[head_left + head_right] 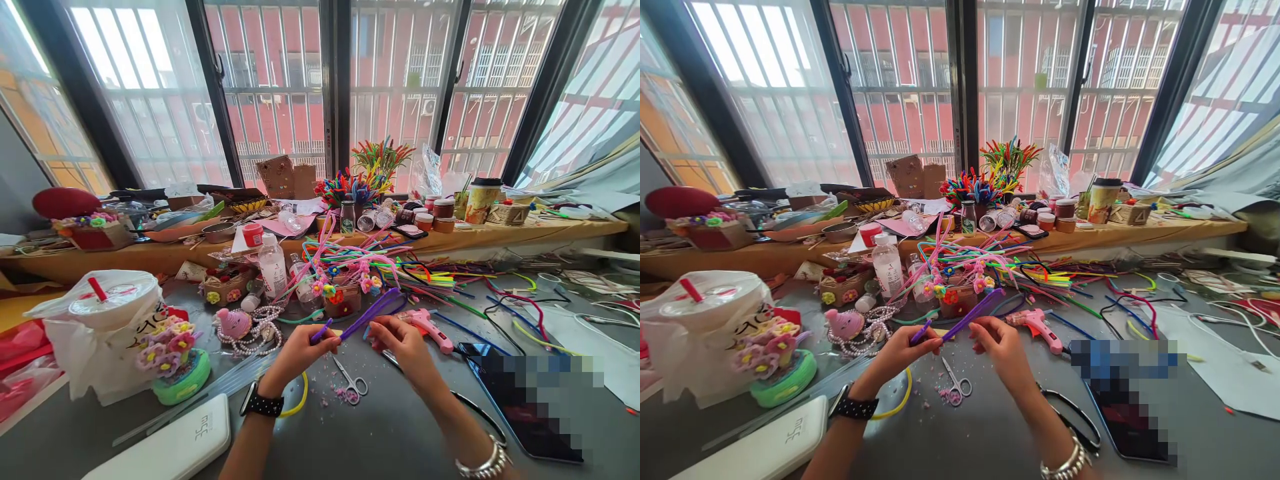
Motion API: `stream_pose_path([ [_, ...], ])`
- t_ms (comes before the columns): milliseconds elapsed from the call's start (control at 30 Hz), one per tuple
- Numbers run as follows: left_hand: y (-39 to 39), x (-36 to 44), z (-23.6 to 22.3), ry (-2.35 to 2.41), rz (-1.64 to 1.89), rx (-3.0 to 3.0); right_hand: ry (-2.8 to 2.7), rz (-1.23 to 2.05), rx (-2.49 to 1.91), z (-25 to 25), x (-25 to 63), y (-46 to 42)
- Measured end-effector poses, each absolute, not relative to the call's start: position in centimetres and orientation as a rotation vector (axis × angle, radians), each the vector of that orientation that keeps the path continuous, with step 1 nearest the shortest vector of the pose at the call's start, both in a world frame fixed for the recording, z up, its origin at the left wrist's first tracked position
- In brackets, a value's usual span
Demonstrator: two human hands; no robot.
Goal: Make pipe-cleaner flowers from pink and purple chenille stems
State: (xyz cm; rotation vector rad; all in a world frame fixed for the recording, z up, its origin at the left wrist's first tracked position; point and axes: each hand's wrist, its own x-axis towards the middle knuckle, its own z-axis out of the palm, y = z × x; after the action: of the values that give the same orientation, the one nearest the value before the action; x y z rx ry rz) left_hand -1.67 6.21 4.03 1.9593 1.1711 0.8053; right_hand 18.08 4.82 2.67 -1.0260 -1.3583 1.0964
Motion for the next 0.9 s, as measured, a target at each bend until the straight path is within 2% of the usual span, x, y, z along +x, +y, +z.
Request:
stream_pose_path([
  [167, 6.3, -1.5, 3.8, 1.168, 0.669, 2.101, -1.070, 1.225, -1.026, 1.0, 17.1, 5.8],
  [333, 6.6, -1.3, 3.3, 1.269, 0.729, 2.179, -0.913, 1.281, -1.007, 0.2, 18.0, 5.7],
  [600, 6.7, -1.8, 3.6, 1.775, 0.824, 2.194, -0.775, 1.288, -0.985, 0.3, 18.6, 5.1],
  [767, 5.8, -0.2, 4.2, 1.314, 0.899, 2.099, -0.777, 1.307, -0.979, 0.4, 18.4, 4.6],
  [900, 5.5, 0.8, 4.0, 1.230, 0.897, 2.125, -0.781, 1.304, -0.995, 0.5, 18.3, 4.5],
])
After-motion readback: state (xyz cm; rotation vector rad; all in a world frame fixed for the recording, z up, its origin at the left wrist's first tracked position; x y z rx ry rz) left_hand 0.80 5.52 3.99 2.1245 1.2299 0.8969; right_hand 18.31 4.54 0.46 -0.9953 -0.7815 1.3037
